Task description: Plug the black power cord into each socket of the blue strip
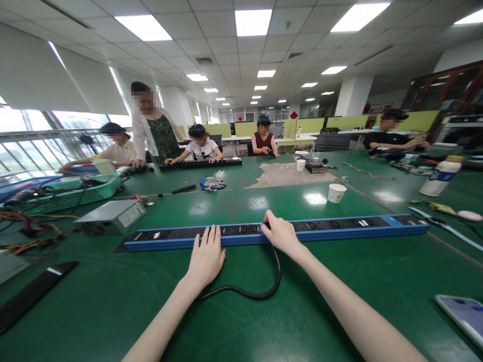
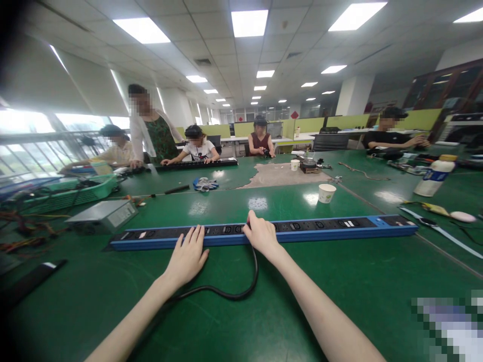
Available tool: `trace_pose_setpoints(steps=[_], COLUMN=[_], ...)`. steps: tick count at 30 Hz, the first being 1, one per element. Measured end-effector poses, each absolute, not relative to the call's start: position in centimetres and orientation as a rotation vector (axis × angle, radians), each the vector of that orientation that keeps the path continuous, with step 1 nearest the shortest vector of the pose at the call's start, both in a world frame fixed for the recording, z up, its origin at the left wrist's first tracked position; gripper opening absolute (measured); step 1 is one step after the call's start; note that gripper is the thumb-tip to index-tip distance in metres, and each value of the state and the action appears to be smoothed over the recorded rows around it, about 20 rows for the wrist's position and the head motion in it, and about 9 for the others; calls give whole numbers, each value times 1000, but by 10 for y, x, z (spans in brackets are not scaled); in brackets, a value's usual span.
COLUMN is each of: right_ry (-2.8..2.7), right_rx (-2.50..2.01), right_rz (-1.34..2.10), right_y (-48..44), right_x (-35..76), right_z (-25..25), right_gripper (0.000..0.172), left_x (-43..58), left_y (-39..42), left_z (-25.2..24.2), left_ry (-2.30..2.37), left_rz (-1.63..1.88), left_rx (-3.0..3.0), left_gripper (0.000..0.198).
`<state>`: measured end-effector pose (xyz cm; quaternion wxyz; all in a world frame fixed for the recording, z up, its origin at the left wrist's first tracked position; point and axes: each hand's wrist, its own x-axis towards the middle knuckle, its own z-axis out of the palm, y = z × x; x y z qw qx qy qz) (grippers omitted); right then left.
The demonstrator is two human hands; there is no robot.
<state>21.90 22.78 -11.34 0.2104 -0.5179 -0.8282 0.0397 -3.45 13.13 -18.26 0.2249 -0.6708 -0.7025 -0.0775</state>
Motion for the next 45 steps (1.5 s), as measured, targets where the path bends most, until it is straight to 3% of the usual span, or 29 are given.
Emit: trace_pose_setpoints(steps=[7, 12, 17, 25, 33, 45], right_ry=[-1935, -1990, -2243, -2364, -2207, -2346], right_rx=[-1294, -1205, -1261, -1277, -1460, -1497], right_rz=[81, -99, -223, -9, 85, -209], right_y=[227, 226, 248, 265, 278, 252], right_x=[261, 327, 383, 398, 379, 347], right_z=[-51, -21, -35, -71, -97, -102], right_gripper=[26, 30, 21, 16, 17, 19], left_x=[-48, -49, 9, 105, 117, 116], left_y=[132, 130, 138, 170, 176, 177], left_z=[-178, -177, -178, -170, -182, -184], left_ry=[-1923, -1857, -1669, -1437, -1501, -1503], left_rz=[-155, -224, -411, -582, -688, -694], left_rx=[-1940, -2014, -2119, -2380, -2296, -2303], left_gripper=[70, 70, 69, 79, 69, 73])
